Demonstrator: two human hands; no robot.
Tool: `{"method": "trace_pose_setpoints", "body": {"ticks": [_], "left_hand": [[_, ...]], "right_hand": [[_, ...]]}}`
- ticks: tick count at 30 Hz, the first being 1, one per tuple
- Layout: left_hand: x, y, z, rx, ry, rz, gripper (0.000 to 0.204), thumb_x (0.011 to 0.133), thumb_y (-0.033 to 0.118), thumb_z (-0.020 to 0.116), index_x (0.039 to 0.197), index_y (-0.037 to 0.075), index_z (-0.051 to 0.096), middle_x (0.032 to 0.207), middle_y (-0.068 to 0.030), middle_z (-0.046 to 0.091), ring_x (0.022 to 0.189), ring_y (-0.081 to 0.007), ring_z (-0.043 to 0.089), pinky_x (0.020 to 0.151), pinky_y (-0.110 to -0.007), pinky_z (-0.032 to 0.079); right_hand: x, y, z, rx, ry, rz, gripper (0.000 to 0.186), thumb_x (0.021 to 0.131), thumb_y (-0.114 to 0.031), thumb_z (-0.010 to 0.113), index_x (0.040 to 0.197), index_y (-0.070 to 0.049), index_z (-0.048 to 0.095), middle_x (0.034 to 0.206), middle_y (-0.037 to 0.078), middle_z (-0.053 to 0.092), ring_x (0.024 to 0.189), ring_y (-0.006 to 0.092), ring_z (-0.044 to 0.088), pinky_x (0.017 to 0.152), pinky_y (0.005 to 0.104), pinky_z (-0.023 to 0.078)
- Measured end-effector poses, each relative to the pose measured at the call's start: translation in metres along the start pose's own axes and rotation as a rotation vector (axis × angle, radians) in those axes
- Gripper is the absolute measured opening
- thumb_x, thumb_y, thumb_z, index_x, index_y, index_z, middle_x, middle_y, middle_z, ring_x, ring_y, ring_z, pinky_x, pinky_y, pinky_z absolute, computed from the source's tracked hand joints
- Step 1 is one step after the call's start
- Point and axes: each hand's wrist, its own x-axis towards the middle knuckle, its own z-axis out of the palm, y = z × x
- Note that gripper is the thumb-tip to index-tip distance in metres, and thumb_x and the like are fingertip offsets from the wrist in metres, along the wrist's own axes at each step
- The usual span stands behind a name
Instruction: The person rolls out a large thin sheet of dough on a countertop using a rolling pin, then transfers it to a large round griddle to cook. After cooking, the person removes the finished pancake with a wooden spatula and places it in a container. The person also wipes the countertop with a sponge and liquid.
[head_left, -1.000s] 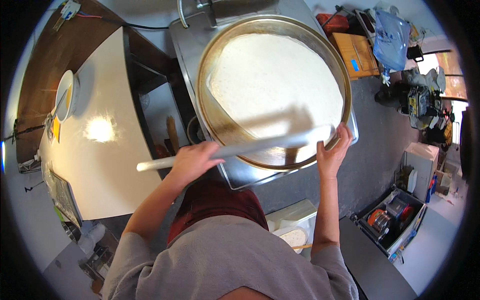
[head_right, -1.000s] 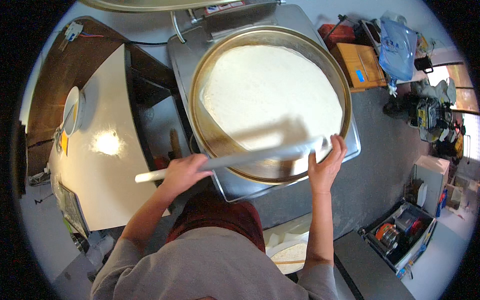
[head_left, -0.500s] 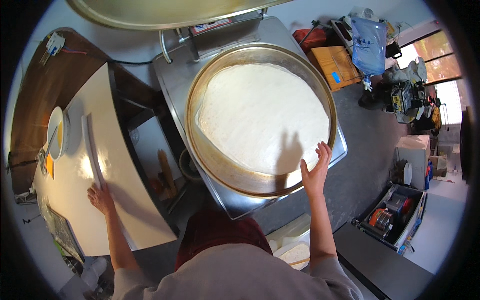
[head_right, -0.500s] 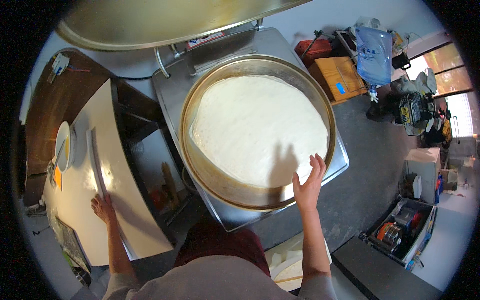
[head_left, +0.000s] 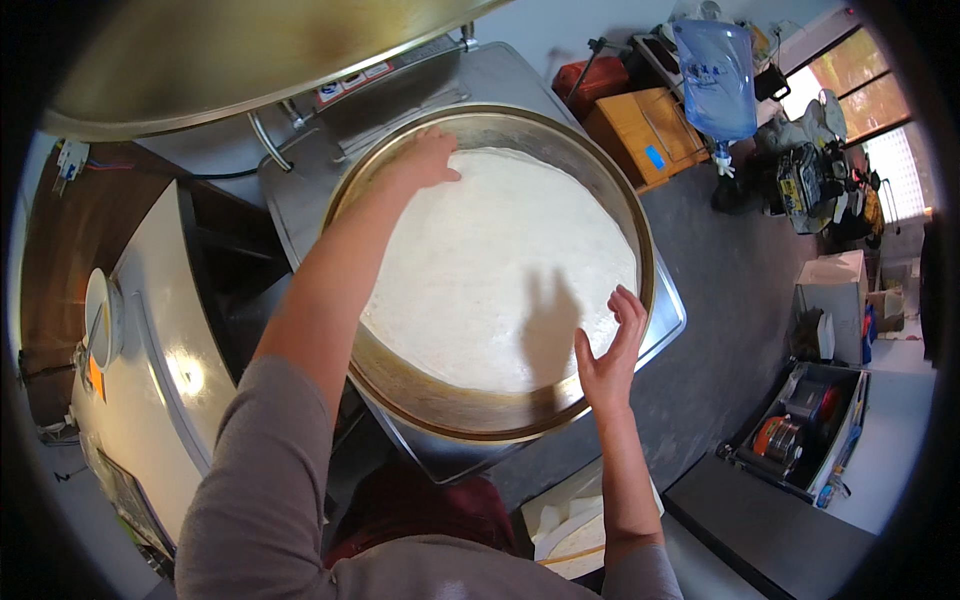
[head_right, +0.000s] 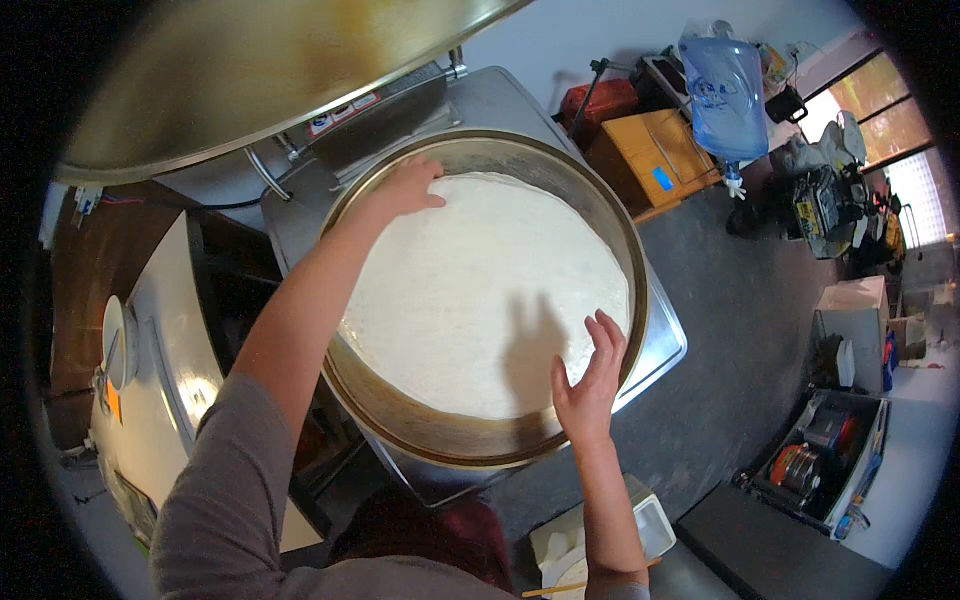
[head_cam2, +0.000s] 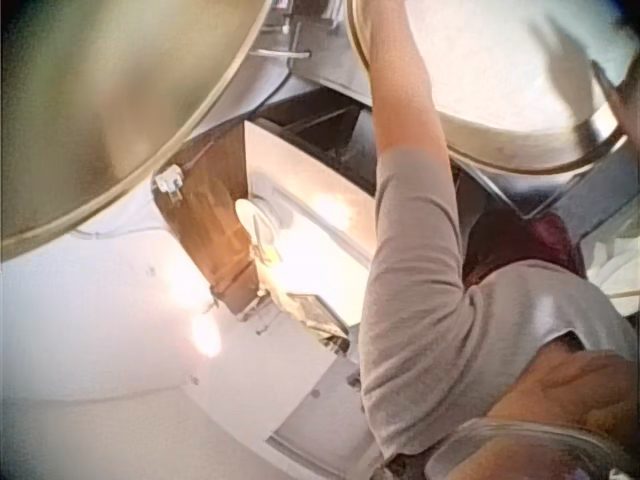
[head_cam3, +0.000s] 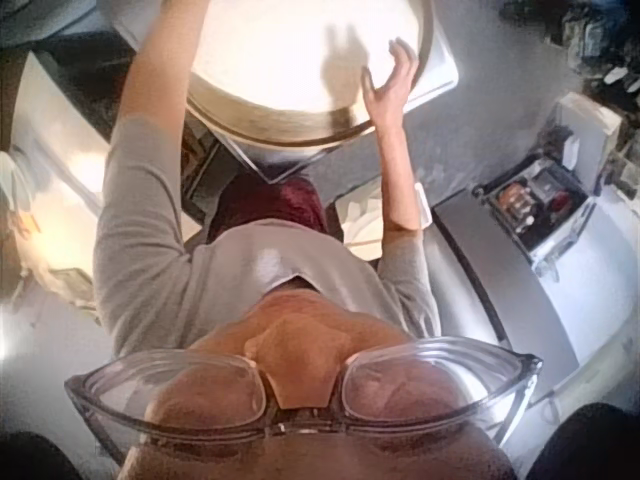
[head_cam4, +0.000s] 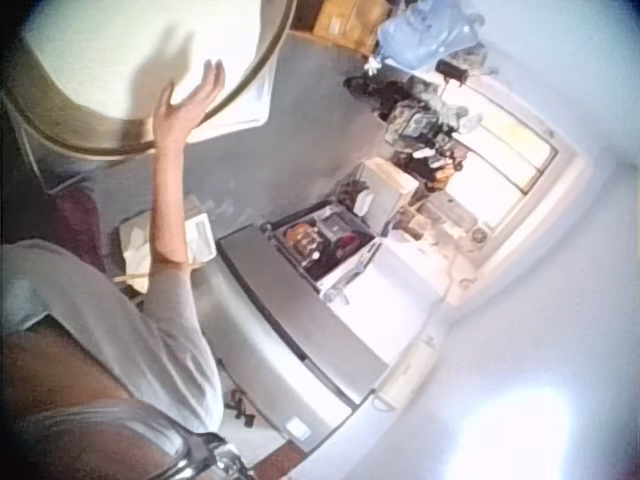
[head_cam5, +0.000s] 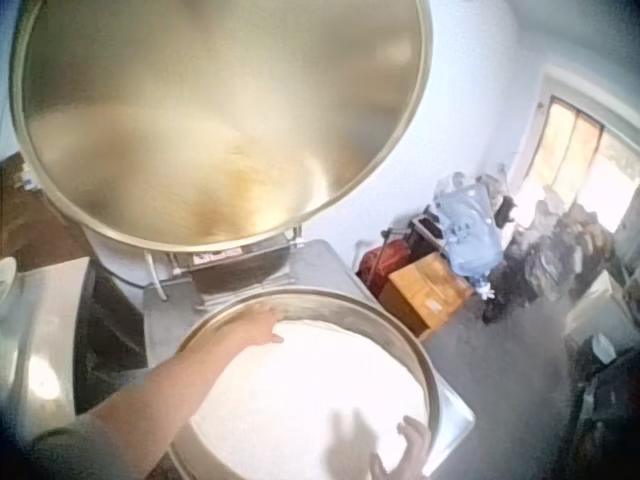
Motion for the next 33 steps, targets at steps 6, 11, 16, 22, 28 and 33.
{"method": "trace_pose_setpoints", "body": {"ticks": [6, 11, 16, 22, 28, 33], "left_hand": [[0.019, -0.001, -0.014, 0.037, -0.350, -0.045, 0.044, 0.070, 0.028, 0.082, 0.103, 0.003, 0.066, 0.108, -0.0204, 0.065, 0.104, -0.0351, 0.062, 0.086, -0.043, 0.050], [-0.045, 0.036, -0.050, -0.029, -0.030, 0.251, 0.037, 0.071, 0.020, 0.081, 0.098, 0.001, 0.065, 0.099, -0.0189, 0.065, 0.094, -0.0374, 0.062, 0.080, -0.044, 0.049], [-0.091, 0.065, -0.111, -0.255, 0.022, 0.245, 0.033, 0.069, 0.013, 0.083, 0.088, 0.000, 0.060, 0.082, -0.0187, 0.060, 0.074, -0.0344, 0.056, 0.068, -0.039, 0.045], [-0.106, 0.084, -0.196, -0.323, 0.064, 0.198, 0.028, 0.071, 0.007, 0.081, 0.079, 0.000, 0.055, 0.066, -0.0077, 0.049, 0.065, -0.0109, 0.046, 0.060, -0.031, 0.041], [-0.181, 0.096, -0.237, -0.209, 0.428, 0.456, 0.018, 0.073, 0.006, 0.073, 0.081, 0.001, 0.057, 0.077, -0.0088, 0.055, 0.072, -0.0227, 0.056, 0.064, -0.034, 0.045], [-0.268, 0.092, -0.139, 0.078, 0.414, 0.485, 0.016, 0.076, -0.001, 0.061, 0.088, 0.009, 0.064, 0.096, -0.0086, 0.063, 0.100, -0.0296, 0.063, 0.088, -0.042, 0.053]], "right_hand": [[0.052, 0.022, 0.009, -0.031, 0.032, -0.128, 0.067, 0.074, -0.001, 0.073, 0.135, -0.003, 0.045, 0.135, 0.021, 0.049, 0.126, 0.0401, 0.048, 0.106, 0.0473, 0.038], [0.158, 0.074, 0.044, -0.198, 0.084, -0.291, 0.073, 0.069, -0.012, 0.083, 0.133, -0.003, 0.048, 0.128, 0.019, 0.055, 0.118, 0.0363, 0.053, 0.098, 0.0422, 0.045], [0.225, 0.093, 0.031, 0.081, -0.621, 0.018, 0.040, 0.069, -0.021, 0.090, 0.095, 0.000, 0.068, 0.078, 0.004, 0.063, 0.075, 0.0133, 0.058, 0.071, 0.0317, 0.048], [0.229, 0.001, -0.073, 0.150, -0.607, -0.037, 0.029, 0.073, -0.022, 0.088, 0.082, 0.001, 0.073, 0.064, 0.002, 0.065, 0.064, 0.0074, 0.059, 0.059, 0.0280, 0.048], [0.161, -0.082, -0.162, -0.111, -0.295, -0.411, 0.023, 0.067, -0.010, 0.084, 0.079, 0.002, 0.068, 0.065, 0.009, 0.059, 0.058, 0.0155, 0.056, 0.054, 0.0318, 0.045], [0.039, -0.070, -0.104, -0.228, -0.334, -0.540, 0.028, 0.066, -0.002, 0.079, 0.093, -0.005, 0.071, 0.082, 0.010, 0.067, 0.079, 0.0268, 0.066, 0.072, 0.0392, 0.052]]}}
